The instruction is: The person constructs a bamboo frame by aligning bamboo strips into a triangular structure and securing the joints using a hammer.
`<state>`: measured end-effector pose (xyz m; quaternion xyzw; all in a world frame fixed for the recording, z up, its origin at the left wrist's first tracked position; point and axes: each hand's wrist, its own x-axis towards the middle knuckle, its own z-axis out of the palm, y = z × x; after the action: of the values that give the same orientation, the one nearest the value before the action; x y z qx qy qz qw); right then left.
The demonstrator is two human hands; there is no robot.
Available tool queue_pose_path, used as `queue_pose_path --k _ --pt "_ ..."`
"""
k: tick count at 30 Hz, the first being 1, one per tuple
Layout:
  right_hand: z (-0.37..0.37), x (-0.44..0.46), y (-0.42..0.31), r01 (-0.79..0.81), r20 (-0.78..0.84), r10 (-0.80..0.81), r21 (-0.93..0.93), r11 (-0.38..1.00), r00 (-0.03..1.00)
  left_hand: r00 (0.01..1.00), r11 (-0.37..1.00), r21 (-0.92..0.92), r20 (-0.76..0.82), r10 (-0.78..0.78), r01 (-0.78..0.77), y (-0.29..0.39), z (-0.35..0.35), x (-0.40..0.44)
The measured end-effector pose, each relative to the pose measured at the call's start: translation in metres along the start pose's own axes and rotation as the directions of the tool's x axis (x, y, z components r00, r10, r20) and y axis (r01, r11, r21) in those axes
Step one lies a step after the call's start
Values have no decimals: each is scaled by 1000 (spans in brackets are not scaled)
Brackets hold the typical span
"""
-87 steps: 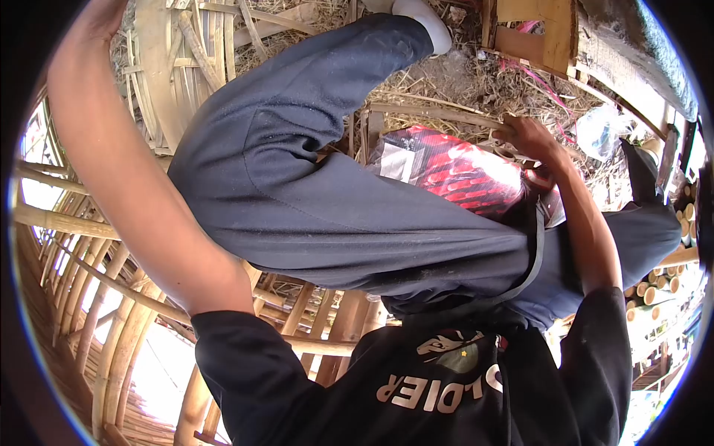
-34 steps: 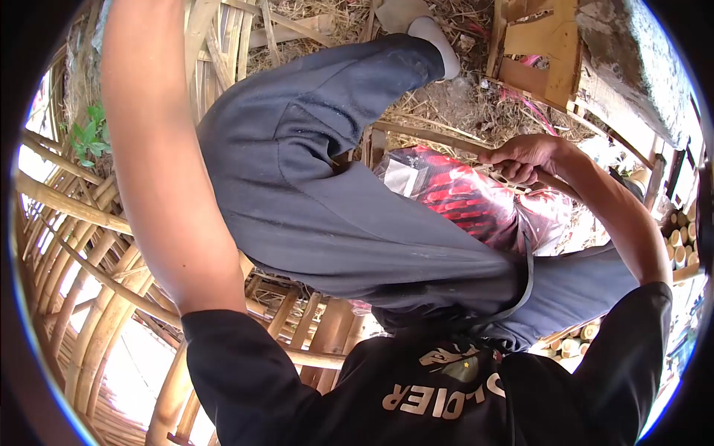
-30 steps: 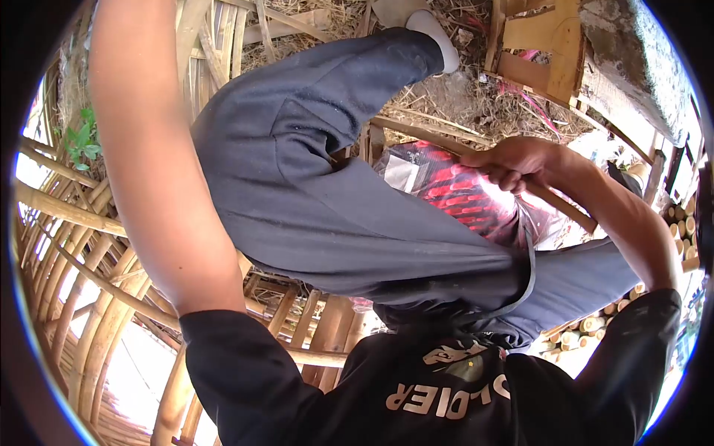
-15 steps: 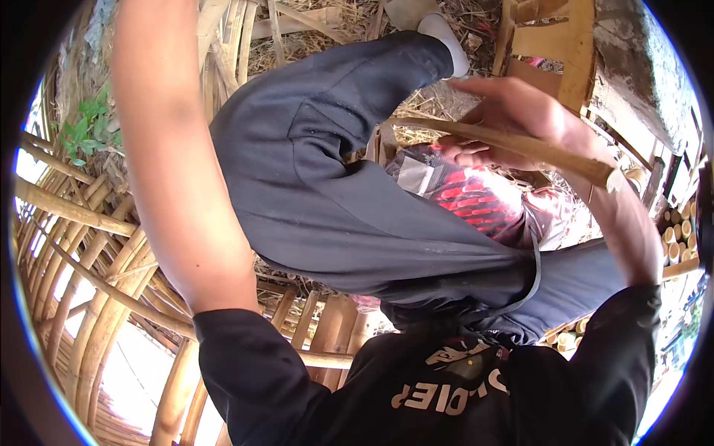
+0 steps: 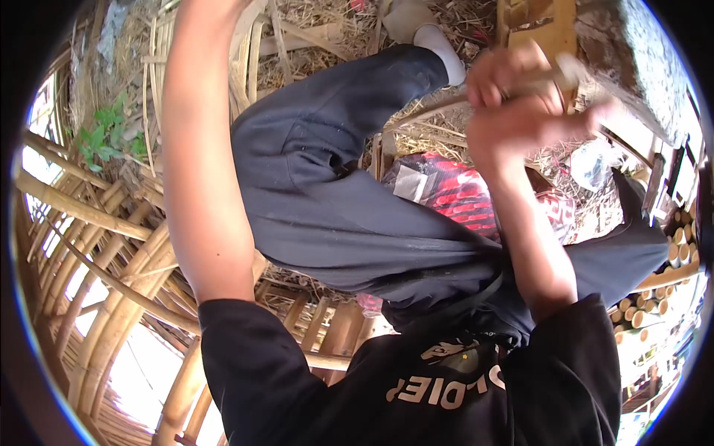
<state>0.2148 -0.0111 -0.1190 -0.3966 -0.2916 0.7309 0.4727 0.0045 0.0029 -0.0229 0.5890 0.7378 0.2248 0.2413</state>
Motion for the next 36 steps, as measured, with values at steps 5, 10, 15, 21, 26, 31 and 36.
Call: queue_pose_path --k 5,10,15,21,26,31,36 --pt "47 61 49 355 -36 -354 36 934 935 995 1000 19 -95 -7 9 5 11 16" --pt "44 58 42 425 45 -423 -63 903 905 996 986 -166 -88 -14 -1 -7 10 23" --pt "30 22 11 156 -20 -171 -318 935 985 998 996 -51 -18 67 -67 5 20 33" --pt "-13 -59 -7 230 141 -195 -308 923 971 983 977 186 -128 129 -104 73 79 18" --pt "-61 -117 -47 31 308 68 -305 952 949 965 966 131 -107 238 -224 70 22 28" --pt "-33 -58 -22 191 249 -120 -282 940 961 949 946 324 -290 123 -24 71 -28 18" --pt "28 32 33 426 187 -385 -478 768 904 891 954 280 -454 33 108 -7 -20 21"
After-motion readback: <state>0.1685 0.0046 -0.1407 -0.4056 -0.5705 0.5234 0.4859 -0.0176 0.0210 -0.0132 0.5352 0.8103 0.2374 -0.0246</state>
